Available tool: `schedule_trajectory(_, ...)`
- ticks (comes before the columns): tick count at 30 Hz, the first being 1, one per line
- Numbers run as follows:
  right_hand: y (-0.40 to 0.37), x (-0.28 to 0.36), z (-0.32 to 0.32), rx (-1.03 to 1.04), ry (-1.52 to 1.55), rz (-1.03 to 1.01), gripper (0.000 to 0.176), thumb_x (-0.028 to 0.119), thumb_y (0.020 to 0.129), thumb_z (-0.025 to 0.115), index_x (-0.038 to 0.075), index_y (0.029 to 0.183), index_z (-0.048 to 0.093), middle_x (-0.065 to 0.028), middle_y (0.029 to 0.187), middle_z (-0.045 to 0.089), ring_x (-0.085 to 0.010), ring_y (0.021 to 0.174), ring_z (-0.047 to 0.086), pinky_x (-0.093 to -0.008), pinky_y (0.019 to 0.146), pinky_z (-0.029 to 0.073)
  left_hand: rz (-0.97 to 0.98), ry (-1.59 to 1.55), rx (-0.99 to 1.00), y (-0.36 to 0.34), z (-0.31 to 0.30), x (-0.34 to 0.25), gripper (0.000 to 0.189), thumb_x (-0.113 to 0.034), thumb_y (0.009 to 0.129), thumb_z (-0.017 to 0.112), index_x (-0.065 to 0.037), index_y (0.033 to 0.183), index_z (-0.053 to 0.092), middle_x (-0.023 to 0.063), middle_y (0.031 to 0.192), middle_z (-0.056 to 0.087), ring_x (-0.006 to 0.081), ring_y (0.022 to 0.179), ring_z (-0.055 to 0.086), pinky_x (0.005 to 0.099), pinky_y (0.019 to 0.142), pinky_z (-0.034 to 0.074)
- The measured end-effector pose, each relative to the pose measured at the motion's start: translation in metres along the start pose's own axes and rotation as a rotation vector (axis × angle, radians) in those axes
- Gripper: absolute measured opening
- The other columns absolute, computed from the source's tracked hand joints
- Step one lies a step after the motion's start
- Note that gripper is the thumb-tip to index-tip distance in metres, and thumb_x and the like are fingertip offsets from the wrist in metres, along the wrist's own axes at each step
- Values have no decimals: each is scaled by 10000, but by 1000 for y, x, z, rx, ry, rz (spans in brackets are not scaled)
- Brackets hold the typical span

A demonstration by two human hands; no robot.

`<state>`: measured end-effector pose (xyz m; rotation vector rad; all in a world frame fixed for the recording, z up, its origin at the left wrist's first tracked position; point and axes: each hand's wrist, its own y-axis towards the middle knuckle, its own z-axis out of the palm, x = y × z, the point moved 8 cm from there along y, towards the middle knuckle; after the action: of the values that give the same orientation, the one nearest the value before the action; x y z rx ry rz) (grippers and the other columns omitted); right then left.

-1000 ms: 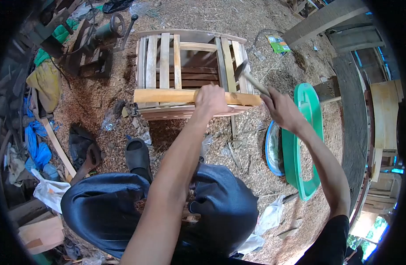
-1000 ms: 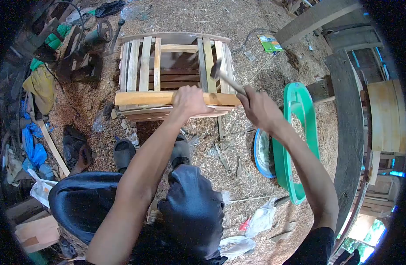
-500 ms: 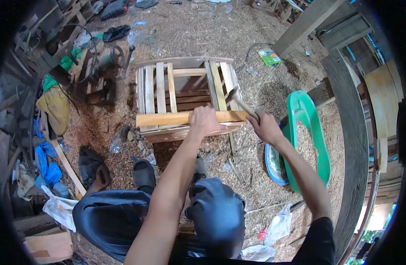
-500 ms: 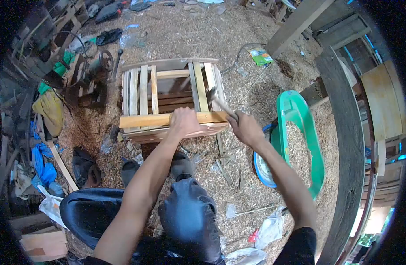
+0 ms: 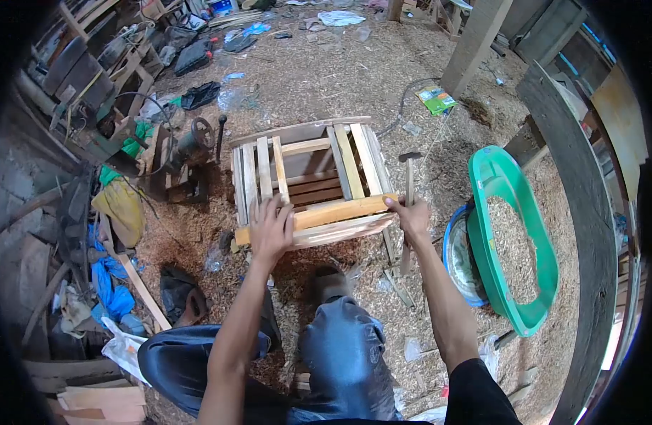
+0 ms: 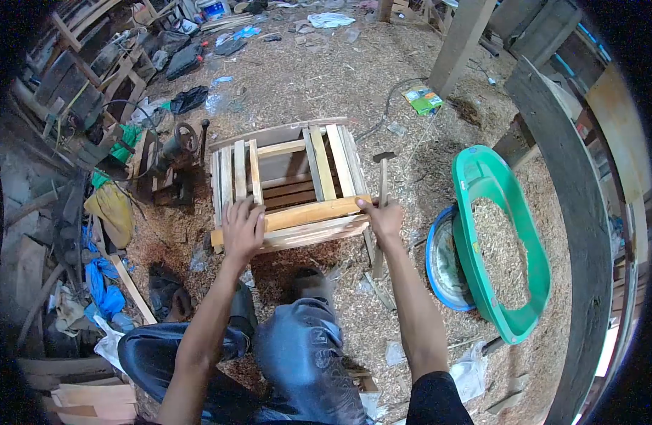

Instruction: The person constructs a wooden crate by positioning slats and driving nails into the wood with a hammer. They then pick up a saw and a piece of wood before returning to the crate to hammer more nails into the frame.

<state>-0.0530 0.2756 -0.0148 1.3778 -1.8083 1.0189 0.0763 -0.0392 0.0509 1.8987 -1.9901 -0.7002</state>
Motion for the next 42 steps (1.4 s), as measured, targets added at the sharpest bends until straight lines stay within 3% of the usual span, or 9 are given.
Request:
schedule_trajectory(7, -12, 5, -3, -52, 54, -117, 404, 303, 705, 826, -32, 852, 654, -120, 699, 661, -189, 633, 625, -339, 620, 497, -735, 55, 0, -47, 3, 71, 479, -378, 953, 468, 23, 1214, 445, 234, 1317, 399, 397, 1265, 315, 526, 1090, 178)
schedule_trajectory(18, -30, 57, -16, -210, -346, -394, 362, 284, 824, 704, -45, 922, 588, -249, 921, 627, -423, 825, 609, -489, 743, 473, -768, -232, 81, -56, 12, 102, 408, -292, 899, 587, 13, 1125, 437, 225, 1134, 454, 422, 1110, 397, 522, 996, 264)
schedule_trajectory(22, -59, 82, -17, 68, -191, -331, 317, 266, 893, 603, -18, 1029, 571, -285, 851, 632, -442, 802, 625, -487, 709, 475, -856, -175, 160, -52, -8, 99, 418, -253, 846, 649, 2, 1114, 453, 210, 1129, 465, 392, 1115, 416, 509, 983, 297)
schedule_trajectory(26, -77, 75, -20, 114, -250, -372, 318, 256, 913, 558, -24, 1062, 549, -289, 817, 631, -455, 807, 624, -508, 728, 485, -444, -77, 61, 1, -38, 43, 361, -193, 796, 679, 10, 1058, 538, 216, 1044, 522, 378, 1047, 484, 485, 927, 371)
schedule_trajectory(29, -87, 53, -22, 132, -302, -367, 315, 230, 906, 543, -32, 1081, 541, -301, 829, 630, -474, 811, 617, -525, 739, 479, -287, -279, 400, 29, 1, -14, 391, -199, 843, 639, 31, 1143, 540, 255, 1199, 522, 372, 1125, 495, 492, 964, 391)
schedule_trajectory(31, -91, 57, -26, 118, -331, -319, 306, 227, 898, 547, -24, 1074, 545, -304, 845, 629, -478, 830, 613, -524, 752, 480, -102, -333, 356, 41, 20, -46, 432, -314, 889, 586, 41, 1129, 529, 252, 1202, 525, 386, 1151, 482, 490, 1000, 356)
schedule_trajectory(37, -101, 50, -15, 3, -195, -398, 346, 179, 881, 569, -26, 1145, 477, -286, 905, 638, -456, 832, 631, -500, 747, 502, -37, -160, 619, 51, 64, -81, 803, -623, 691, 661, 58, 1104, 560, 243, 1128, 590, 372, 1138, 511, 472, 997, 371)
schedule_trajectory(40, -101, 24, 20, 483, 104, 146, 375, 147, 881, 570, -39, 1178, 437, -290, 895, 632, -445, 823, 635, -489, 752, 502, -18, -41, 669, 51, 76, -88, 982, -730, 518, 733, 58, 1087, 594, 222, 1075, 642, 348, 1125, 544, 452, 985, 398)
schedule_trajectory(42, -91, 38, 14, 269, -131, -213, 320, 155, 905, 533, -46, 1134, 437, -282, 886, 631, -446, 809, 632, -477, 708, 498, -57, -59, 659, 58, 82, -90, 963, -721, 532, 734, 55, 1085, 594, 218, 1062, 650, 350, 1108, 557, 442, 980, 404)
